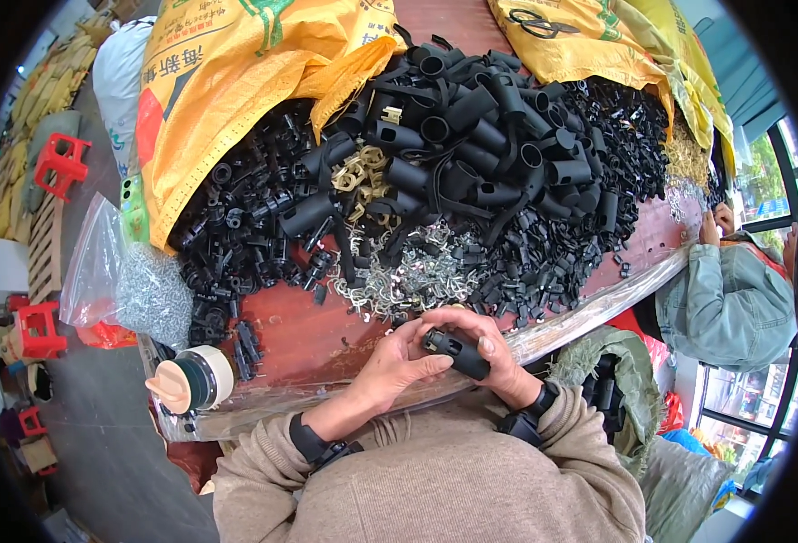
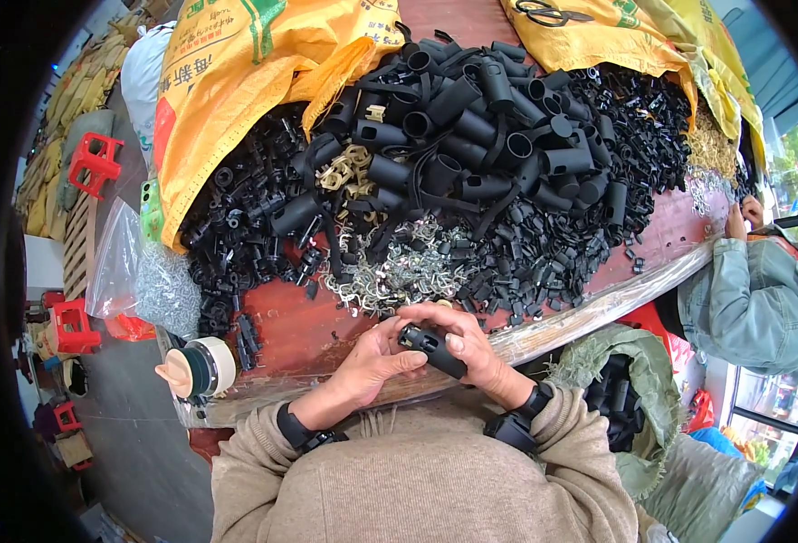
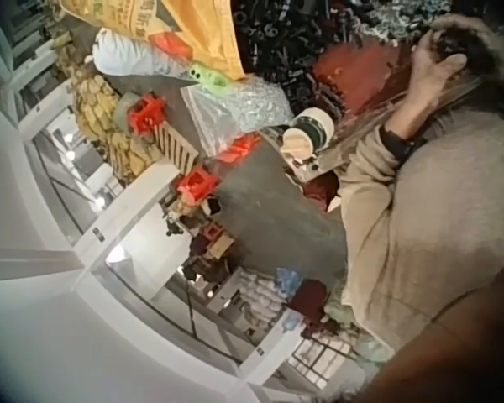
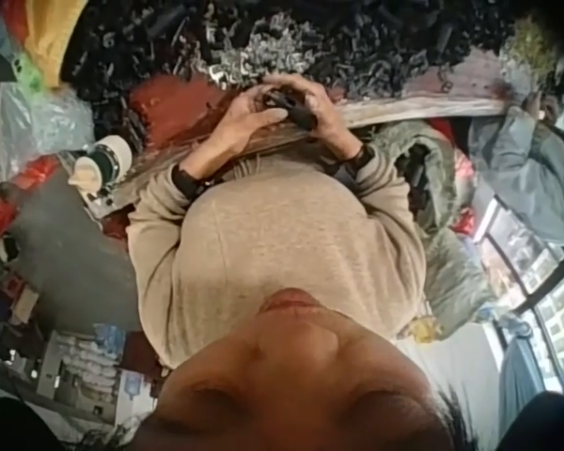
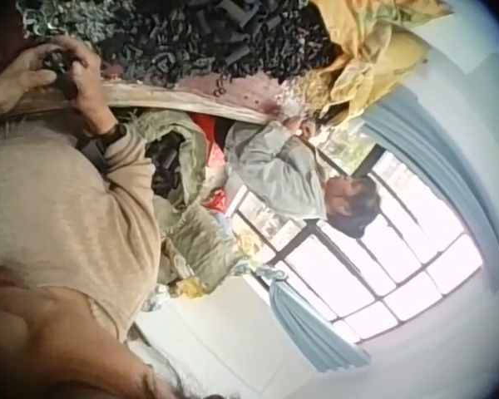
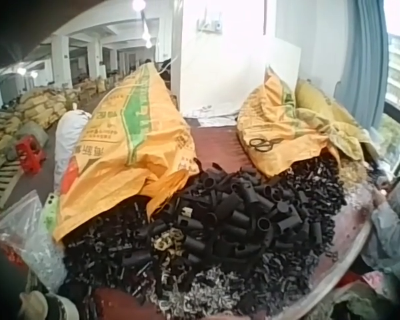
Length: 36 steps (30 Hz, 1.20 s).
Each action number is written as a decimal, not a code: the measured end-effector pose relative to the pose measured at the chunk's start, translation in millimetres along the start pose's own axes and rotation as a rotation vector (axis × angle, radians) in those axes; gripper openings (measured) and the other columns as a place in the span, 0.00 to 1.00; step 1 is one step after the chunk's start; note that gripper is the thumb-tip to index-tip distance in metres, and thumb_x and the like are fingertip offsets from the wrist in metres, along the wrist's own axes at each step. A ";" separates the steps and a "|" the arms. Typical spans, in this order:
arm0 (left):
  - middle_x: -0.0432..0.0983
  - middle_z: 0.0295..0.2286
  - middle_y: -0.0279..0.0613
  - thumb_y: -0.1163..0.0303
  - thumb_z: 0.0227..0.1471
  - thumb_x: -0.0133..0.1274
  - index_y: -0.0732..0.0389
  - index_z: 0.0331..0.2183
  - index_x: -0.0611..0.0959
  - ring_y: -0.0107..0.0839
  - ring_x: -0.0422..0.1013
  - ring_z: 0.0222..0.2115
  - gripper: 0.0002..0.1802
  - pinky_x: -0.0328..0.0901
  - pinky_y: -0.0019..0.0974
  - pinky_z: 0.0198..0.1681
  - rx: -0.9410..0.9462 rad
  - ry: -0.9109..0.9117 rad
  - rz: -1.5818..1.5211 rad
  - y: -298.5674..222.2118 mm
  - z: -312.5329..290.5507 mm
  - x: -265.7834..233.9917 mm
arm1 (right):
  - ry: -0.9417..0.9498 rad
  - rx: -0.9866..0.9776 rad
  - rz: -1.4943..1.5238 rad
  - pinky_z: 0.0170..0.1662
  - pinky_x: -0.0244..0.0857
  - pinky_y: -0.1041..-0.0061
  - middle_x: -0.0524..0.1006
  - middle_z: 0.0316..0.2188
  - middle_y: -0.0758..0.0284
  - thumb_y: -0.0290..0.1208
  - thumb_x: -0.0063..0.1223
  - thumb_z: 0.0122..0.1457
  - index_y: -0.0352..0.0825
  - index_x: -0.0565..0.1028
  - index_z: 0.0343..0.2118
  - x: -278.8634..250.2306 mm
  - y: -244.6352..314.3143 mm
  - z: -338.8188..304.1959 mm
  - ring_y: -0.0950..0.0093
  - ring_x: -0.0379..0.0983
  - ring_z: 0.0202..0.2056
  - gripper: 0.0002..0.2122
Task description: The person assembles components by hand, picking up a black plastic housing and a small tan insert, fitting the insert into the housing, and then pressing a metal clip onto the assembly. They repeat this process, occasionally moving piles of parts aside to reach more components.
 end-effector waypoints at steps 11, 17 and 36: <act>0.72 0.29 0.39 0.72 0.40 0.58 0.71 0.50 0.54 0.21 0.67 0.29 0.39 0.62 0.23 0.33 -0.018 0.034 0.042 2.4 -2.0 2.3 | -0.034 0.056 0.117 0.37 0.61 0.79 0.69 0.29 0.64 0.57 0.43 0.45 0.28 0.68 0.33 -3.1 -1.4 -7.5 0.77 0.66 0.33 0.29; 0.71 0.30 0.39 0.75 0.42 0.55 0.66 0.49 0.59 0.22 0.68 0.27 0.33 0.63 0.24 0.30 0.076 -0.086 0.189 -29.7 -16.4 -21.4 | -0.320 0.058 -0.030 0.33 0.63 0.77 0.70 0.26 0.63 0.55 0.43 0.45 0.28 0.69 0.27 -41.1 59.1 -44.8 0.74 0.68 0.29 0.27; 0.65 0.36 0.50 0.74 0.41 0.48 0.64 0.43 0.67 0.50 0.67 0.30 0.23 0.65 0.42 0.31 0.687 -0.669 1.666 -110.8 -35.7 -68.2 | -0.128 0.056 -1.489 0.34 0.59 0.70 0.71 0.28 0.61 0.26 0.54 0.41 0.32 0.72 0.31 -42.4 89.8 -72.2 0.62 0.67 0.31 0.12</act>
Point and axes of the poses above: each hand's wrist, its own z-axis towards the middle knuckle, its own x-axis out of the palm, y = z × x, the point moved 7 cm from there along z, towards the middle knuckle
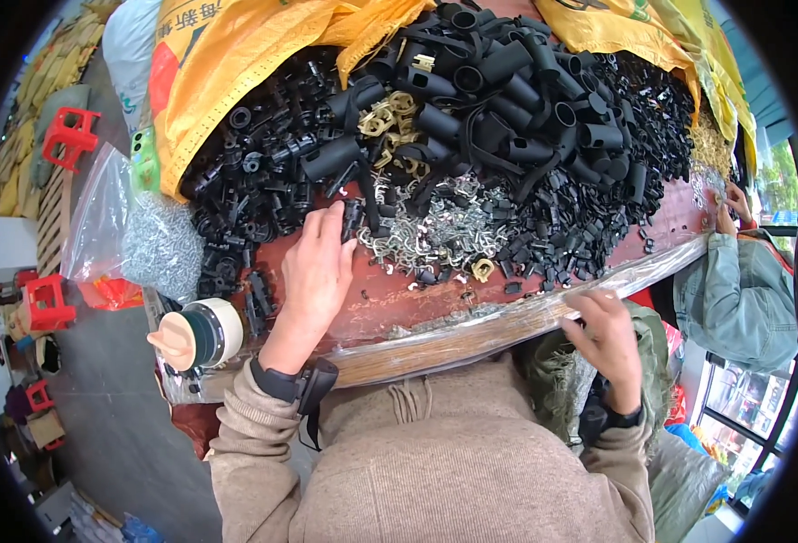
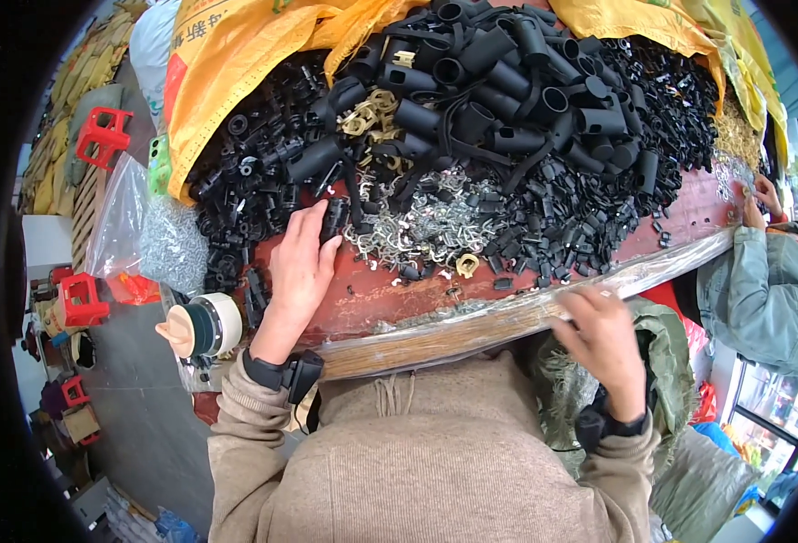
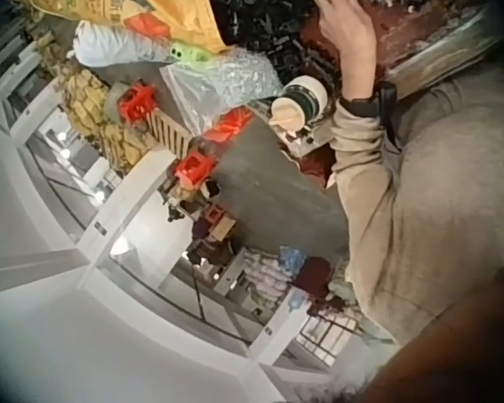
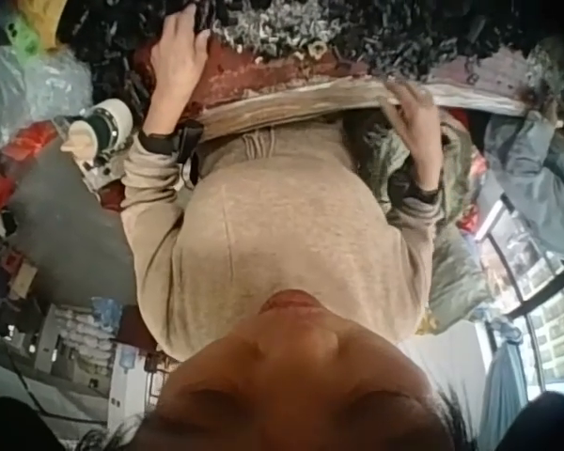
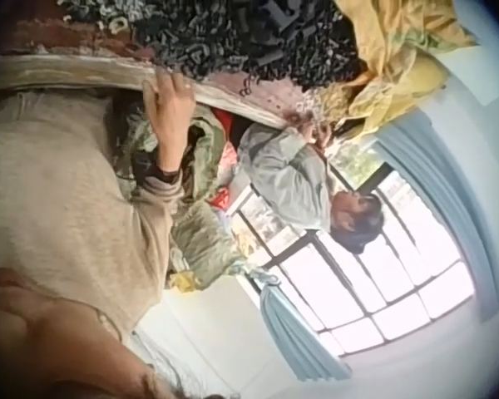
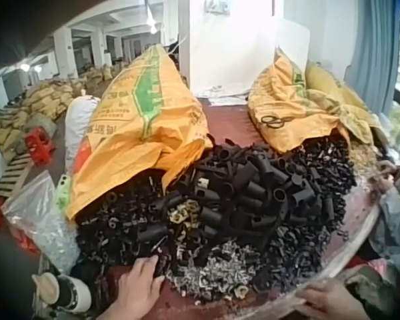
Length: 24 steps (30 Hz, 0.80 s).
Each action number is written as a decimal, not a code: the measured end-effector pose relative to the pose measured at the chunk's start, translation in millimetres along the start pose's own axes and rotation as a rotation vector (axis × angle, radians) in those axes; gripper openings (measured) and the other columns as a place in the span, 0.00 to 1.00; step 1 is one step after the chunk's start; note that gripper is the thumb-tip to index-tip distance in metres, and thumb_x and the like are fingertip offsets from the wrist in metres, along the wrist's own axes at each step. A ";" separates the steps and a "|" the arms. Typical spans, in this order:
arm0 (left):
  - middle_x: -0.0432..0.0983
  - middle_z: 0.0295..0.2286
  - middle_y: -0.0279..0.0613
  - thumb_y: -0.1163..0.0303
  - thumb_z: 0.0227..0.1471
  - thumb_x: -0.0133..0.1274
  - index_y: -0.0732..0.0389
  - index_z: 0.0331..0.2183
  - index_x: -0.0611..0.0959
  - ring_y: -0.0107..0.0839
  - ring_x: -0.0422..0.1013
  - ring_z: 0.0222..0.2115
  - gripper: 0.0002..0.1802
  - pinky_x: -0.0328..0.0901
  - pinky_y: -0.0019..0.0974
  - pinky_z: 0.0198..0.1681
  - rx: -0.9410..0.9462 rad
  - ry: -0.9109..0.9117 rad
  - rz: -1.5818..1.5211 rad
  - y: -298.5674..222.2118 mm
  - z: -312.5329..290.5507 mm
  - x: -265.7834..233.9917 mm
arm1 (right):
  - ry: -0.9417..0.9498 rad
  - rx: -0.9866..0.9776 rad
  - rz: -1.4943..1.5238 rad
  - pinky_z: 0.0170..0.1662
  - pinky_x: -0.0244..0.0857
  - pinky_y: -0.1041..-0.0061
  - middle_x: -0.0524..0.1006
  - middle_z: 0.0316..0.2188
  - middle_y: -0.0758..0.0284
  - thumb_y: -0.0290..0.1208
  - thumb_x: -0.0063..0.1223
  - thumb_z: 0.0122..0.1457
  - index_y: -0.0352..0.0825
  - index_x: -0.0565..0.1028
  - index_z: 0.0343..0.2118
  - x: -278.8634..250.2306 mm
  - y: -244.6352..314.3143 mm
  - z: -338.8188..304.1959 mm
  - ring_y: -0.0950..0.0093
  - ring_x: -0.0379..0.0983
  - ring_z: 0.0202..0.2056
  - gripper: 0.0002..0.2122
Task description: The person assembles components by hand, picking up a black plastic housing and a small tan insert, fitting the insert into the housing, and then pressing a metal clip onto the assembly. They repeat this process, occasionally moving piles of parts aside to reach more components.
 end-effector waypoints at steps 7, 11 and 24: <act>0.68 0.34 0.43 0.74 0.43 0.50 0.65 0.45 0.66 0.33 0.71 0.25 0.24 0.65 0.29 0.24 -0.272 0.177 -0.435 17.1 -11.5 7.6 | 0.147 -0.418 0.049 0.34 0.58 0.71 0.70 0.27 0.65 0.29 0.54 0.43 0.34 0.71 0.33 46.5 82.5 65.4 0.67 0.67 0.30 0.12; 0.68 0.35 0.39 0.71 0.45 0.50 0.64 0.46 0.66 0.27 0.71 0.26 0.23 0.64 0.22 0.23 -0.479 0.106 -1.193 17.5 -28.2 4.1 | 0.195 -0.536 0.097 0.33 0.57 0.72 0.69 0.25 0.66 0.28 0.52 0.44 0.34 0.71 0.32 67.2 104.0 85.7 0.68 0.66 0.29 0.10; 0.69 0.36 0.38 0.73 0.48 0.47 0.64 0.41 0.70 0.26 0.70 0.28 0.15 0.64 0.22 0.26 -0.767 0.315 -1.965 10.8 -90.5 20.0 | -0.006 -0.719 -0.070 0.32 0.59 0.72 0.65 0.23 0.66 0.25 0.46 0.39 0.34 0.67 0.23 118.8 161.4 160.3 0.68 0.66 0.27 0.05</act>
Point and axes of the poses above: each hand's wrist, its own z-axis towards the middle knuckle, its own x-axis out of the palm, y = z × x, the point moved 7 cm from there along z, towards the middle knuckle
